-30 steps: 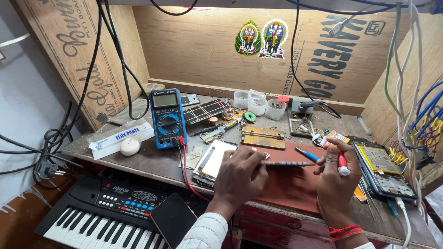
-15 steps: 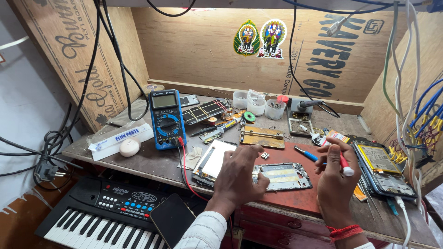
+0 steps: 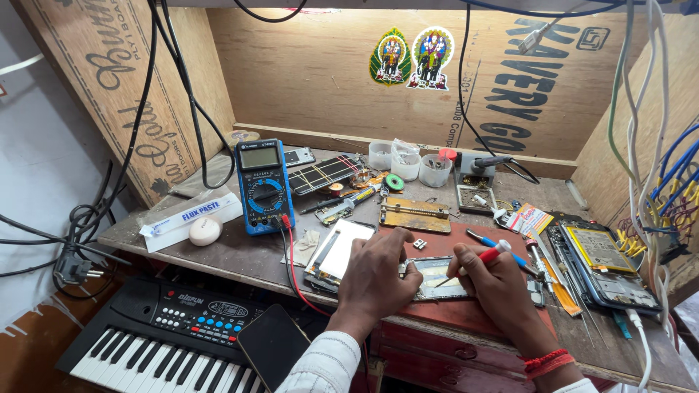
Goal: The person repairs a disassembled smartphone at a workbench. They hold the phone frame steady with one hand while using a screwdriver and a pry tool to work on the internal components, repositioning the phone and picking up small parts as they go.
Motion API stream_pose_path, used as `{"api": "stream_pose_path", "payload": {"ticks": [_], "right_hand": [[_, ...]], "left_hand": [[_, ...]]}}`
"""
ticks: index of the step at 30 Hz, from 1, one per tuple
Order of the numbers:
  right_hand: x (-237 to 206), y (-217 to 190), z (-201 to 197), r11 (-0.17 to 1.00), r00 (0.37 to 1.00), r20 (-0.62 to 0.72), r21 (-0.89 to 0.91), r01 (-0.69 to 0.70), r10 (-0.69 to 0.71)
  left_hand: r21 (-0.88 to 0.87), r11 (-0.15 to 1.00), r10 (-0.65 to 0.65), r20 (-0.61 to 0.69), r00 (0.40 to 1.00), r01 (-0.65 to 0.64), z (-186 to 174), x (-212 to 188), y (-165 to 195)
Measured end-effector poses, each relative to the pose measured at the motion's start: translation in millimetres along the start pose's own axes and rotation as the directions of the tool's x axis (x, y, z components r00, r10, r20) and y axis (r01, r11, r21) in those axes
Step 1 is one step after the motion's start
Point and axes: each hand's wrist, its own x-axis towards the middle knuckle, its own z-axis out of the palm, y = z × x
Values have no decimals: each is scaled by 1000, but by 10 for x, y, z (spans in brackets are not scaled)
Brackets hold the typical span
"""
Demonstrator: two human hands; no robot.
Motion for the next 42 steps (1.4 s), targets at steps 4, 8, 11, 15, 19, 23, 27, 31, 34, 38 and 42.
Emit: {"api": "stream_pose_path", "payload": {"ticks": [4, 8, 11, 15, 19, 23, 27, 31, 34, 38, 42], "right_hand": [[2, -30, 13, 999, 999, 20, -24, -30, 31], [3, -30, 17, 998, 998, 31, -52, -45, 46], [3, -29, 16, 997, 998, 35, -59, -43, 45], [4, -18, 13, 996, 997, 28, -52, -68, 69], [4, -5, 6, 996, 998, 40, -71, -54, 57], [-7, -83, 30, 997, 998, -8, -47, 54, -55], [-66, -264, 76, 998, 983, -171, -14, 69, -70], [-96, -395, 116, 970, 941, -281, -202, 133, -187], [-92, -399, 156, 890, 908, -333, -447, 87, -256], [-97, -370, 162, 809, 911, -335, -587, -2, -241], [-110, -365, 185, 773, 906, -360, -631, -61, -222]], "left_hand": [[-8, 1000, 1, 4, 1000, -1, -7, 3, -4], [-2, 1000, -8, 9, 1000, 8, -1, -7, -12], [-5, 1000, 0, -1, 1000, 0, 0, -6, -10], [-5, 1000, -10, 5, 1000, 10, -8, -6, -3], [-8, 1000, -3, 1, 1000, 3, -9, -9, 2], [11, 1000, -10, -9, 1000, 10, 5, -7, -4], [14, 1000, 18, -70, 997, -17, 24, -11, -22], [23, 1000, -6, -62, 998, 7, 50, -8, -31], [44, 999, 5, -78, 997, -2, 58, -3, -31], [105, 994, 0, -80, 997, 9, 51, 3, -19], [114, 993, -17, -89, 996, 28, 39, 2, 6]]}}
